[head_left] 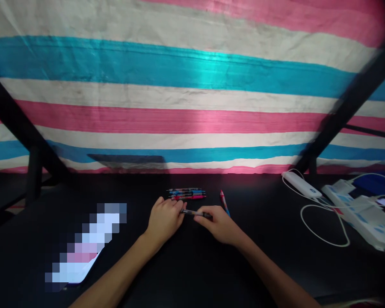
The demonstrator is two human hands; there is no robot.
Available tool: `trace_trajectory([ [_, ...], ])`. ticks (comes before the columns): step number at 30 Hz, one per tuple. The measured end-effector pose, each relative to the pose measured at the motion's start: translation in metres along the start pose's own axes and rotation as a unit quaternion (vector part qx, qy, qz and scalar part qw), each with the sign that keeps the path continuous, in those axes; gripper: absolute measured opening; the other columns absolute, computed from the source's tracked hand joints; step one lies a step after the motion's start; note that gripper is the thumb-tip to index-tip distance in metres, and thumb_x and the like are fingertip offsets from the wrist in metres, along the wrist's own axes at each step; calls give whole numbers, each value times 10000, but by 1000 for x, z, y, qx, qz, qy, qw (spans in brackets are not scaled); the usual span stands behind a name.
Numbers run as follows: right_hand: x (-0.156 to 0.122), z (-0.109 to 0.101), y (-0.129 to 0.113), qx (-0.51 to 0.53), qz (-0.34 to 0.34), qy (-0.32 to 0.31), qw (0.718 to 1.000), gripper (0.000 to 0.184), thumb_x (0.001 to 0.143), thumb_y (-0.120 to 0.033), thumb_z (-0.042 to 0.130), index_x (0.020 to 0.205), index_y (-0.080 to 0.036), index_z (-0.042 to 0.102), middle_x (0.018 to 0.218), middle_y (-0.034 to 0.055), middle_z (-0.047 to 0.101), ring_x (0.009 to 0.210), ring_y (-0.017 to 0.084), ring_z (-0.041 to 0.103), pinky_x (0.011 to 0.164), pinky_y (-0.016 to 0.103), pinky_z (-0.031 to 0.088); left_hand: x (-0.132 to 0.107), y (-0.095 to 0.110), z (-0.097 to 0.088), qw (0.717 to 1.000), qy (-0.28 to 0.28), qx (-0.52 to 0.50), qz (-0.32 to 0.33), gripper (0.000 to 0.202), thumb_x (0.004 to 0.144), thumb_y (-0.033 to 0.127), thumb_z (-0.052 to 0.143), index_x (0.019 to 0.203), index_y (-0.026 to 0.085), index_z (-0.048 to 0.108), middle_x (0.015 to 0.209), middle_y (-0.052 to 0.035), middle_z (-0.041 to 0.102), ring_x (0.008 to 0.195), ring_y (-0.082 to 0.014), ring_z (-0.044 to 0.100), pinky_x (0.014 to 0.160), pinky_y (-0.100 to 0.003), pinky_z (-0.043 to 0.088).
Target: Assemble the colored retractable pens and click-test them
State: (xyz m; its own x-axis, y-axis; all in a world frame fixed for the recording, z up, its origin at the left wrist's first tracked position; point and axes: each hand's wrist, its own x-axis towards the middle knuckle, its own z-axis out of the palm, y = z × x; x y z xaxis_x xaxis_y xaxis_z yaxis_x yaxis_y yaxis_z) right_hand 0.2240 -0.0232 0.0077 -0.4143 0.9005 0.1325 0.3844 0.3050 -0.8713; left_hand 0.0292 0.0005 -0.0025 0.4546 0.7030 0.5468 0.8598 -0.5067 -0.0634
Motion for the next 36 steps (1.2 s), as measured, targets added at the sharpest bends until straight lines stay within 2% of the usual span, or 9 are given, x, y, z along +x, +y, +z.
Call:
trace_trajectory([
  [3, 2, -8, 3, -11, -10, 32, 999, 228, 855, -330, 539, 730, -164, 632, 661, -9, 539, 632, 125, 453, 617, 252, 343, 1, -8, -4, 990, -26, -139, -20, 115, 856, 262, 531, 899, 180, 600, 785, -46, 656, 705, -191, 591, 669, -325, 382],
  [6, 3, -17, 9, 46, 33, 55, 997, 228, 829, -381, 577, 805, -176, 674, 657, -3, 534, 590, 120, 447, 582, 251, 354, 3, -17, -6, 943, -9, -325, -68, 173, 867, 294, 530, 1009, 197, 550, 934, -46, 634, 787, -168, 589, 722, -308, 450],
  [10, 7, -23, 21, 169, 113, 87, 975, 370, 848, -492, 515, 810, -156, 663, 537, -36, 408, 433, 76, 331, 423, 213, 271, 5, -23, -5, 872, -7, -470, -140, 158, 857, 313, 560, 962, 196, 580, 938, -35, 646, 809, -161, 610, 762, -309, 481],
  [15, 8, -22, 23, 216, 84, 143, 962, 294, 784, -386, 625, 969, -161, 661, 679, -6, 489, 531, 97, 459, 413, 203, 348, 8, -25, -1, 773, -21, -594, -221, 210, 798, 326, 643, 942, 174, 641, 860, -36, 689, 800, -170, 641, 764, -301, 496],
  [19, 7, -22, 15, 234, 62, 189, 952, 371, 681, -324, 726, 1014, -188, 637, 855, 20, 536, 629, 108, 521, 425, 193, 392, 9, -28, 2, 721, -3, -643, -257, 234, 754, 322, 697, 923, 162, 669, 805, -33, 708, 751, -156, 646, 739, -277, 502],
  [25, 10, -21, 15, 236, 120, 178, 948, 371, 790, -490, 585, 694, -132, 610, 614, 28, 553, 511, 102, 489, 389, 195, 356, 9, -28, 2, 709, 3, -651, -271, 238, 722, 315, 728, 896, 161, 679, 824, -41, 721, 766, -169, 661, 743, -292, 517],
  [28, 9, -22, 14, 257, 90, 185, 944, 264, 715, -385, 694, 813, -146, 642, 657, 13, 555, 582, 115, 521, 429, 194, 399, 8, -28, 3, 708, -2, -652, -270, 227, 728, 304, 723, 903, 166, 680, 831, -39, 723, 775, -165, 665, 748, -293, 521],
  [31, 8, -23, 12, 278, 72, 190, 939, 309, 700, -347, 707, 950, -181, 635, 803, 29, 582, 687, 135, 558, 451, 192, 430, 8, -28, 3, 712, -1, -650, -268, 217, 722, 294, 726, 890, 165, 681, 823, -39, 723, 764, -165, 667, 745, -298, 524],
  [36, 8, -22, 14, 270, 100, 196, 937, 266, 739, -399, 655, 869, -175, 594, 694, 7, 576, 589, 124, 541, 417, 197, 412, 8, -27, 2, 709, -21, -653, -265, 209, 706, 274, 736, 871, 159, 678, 811, -37, 716, 770, -167, 671, 760, -306, 523],
])
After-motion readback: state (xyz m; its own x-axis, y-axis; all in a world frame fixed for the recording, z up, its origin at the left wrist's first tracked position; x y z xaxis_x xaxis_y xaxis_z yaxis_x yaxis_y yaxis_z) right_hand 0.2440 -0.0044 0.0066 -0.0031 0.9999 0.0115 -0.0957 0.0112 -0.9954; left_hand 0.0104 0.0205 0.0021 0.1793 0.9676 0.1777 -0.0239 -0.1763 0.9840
